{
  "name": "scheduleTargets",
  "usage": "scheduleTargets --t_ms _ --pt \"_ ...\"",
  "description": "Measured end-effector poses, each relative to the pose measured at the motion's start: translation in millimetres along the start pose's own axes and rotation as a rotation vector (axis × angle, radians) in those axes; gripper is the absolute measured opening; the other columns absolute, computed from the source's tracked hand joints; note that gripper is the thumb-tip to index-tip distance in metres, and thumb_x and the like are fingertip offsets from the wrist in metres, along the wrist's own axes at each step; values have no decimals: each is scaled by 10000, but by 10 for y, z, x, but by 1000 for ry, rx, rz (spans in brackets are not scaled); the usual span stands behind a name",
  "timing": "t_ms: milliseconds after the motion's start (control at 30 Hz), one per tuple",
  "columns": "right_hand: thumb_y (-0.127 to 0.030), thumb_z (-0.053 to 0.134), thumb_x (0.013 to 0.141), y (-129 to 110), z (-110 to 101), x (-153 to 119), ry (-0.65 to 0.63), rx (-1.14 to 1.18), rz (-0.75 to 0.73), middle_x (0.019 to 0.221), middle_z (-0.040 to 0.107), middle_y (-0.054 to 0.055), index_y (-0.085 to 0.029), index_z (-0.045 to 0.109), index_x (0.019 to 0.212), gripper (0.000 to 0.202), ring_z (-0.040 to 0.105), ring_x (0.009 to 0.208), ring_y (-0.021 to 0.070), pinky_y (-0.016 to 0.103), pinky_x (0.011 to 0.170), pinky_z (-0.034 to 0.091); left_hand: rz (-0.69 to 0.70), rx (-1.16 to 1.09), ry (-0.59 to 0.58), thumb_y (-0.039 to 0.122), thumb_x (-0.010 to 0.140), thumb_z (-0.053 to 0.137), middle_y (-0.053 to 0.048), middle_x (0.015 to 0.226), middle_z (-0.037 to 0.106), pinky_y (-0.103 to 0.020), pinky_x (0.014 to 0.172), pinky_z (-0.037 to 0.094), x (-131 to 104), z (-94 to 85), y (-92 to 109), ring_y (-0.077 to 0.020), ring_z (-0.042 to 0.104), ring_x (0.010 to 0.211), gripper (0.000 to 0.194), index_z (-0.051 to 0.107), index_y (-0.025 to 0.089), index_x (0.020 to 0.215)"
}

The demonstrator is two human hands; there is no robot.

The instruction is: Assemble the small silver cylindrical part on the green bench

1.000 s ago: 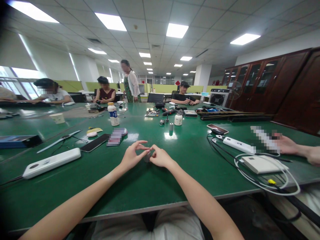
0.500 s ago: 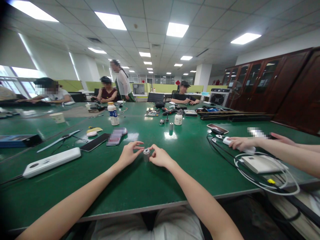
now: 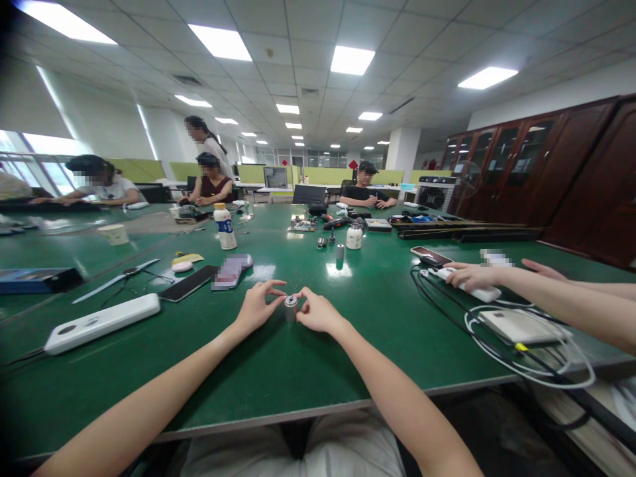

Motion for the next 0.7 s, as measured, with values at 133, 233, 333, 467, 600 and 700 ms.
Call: scheduleTargets --t_ms 133,233,333,467,600,700 --pt "-86 627 732 7 4 0 -2 9 -3 627 591 -80 -218 529 1045 353 582 606 122 221 637 410 70 -74 75 272 840 652 -20 890 779 -413 914 432 -20 -35 188 -263 641 986 260 645 252 1099" --pt "-82 620 735 2 4 -3 0 3 0 628 587 -81 -218 511 1030 342 581 608 124 224 637 409 92 -98 74 262 830 662 -22 887 772 -417 922 433 -41 -44 257 -263 641 999 257 649 251 1087" --pt "-79 618 736 -2 2 -6 0 1 2 628 588 -81 -217 503 1026 341 580 606 124 224 636 407 96 -100 68 259 826 671 -21 875 773 -422 924 430 -48 -52 266 -266 640 1001 253 650 247 1078" --pt "-79 618 735 6 4 -1 -3 4 -6 634 594 -80 -214 504 1036 349 584 608 123 220 634 405 101 -115 66 271 826 677 -24 866 774 -419 919 433 -49 -62 250 -261 646 992 249 652 243 1073" --pt "-88 616 739 19 9 7 -2 -8 2 635 603 -75 -210 516 1051 350 587 604 123 217 619 398 125 -129 89 263 824 685 -22 864 773 -419 903 432 -55 -57 252 -258 649 970 236 655 235 1056" --pt "-89 613 741 23 12 8 -3 -17 -5 645 623 -67 -210 519 1059 353 602 616 129 220 620 401 142 -126 96 259 826 683 -19 864 773 -423 900 432 -56 -47 260 -258 644 970 223 657 235 1046"
Point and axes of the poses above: each hand's wrist, its own x-axis towards the middle knuckle, its own z-axis out of the palm, y = z × x, the point moved 1 cm from there along x, towards the middle knuckle
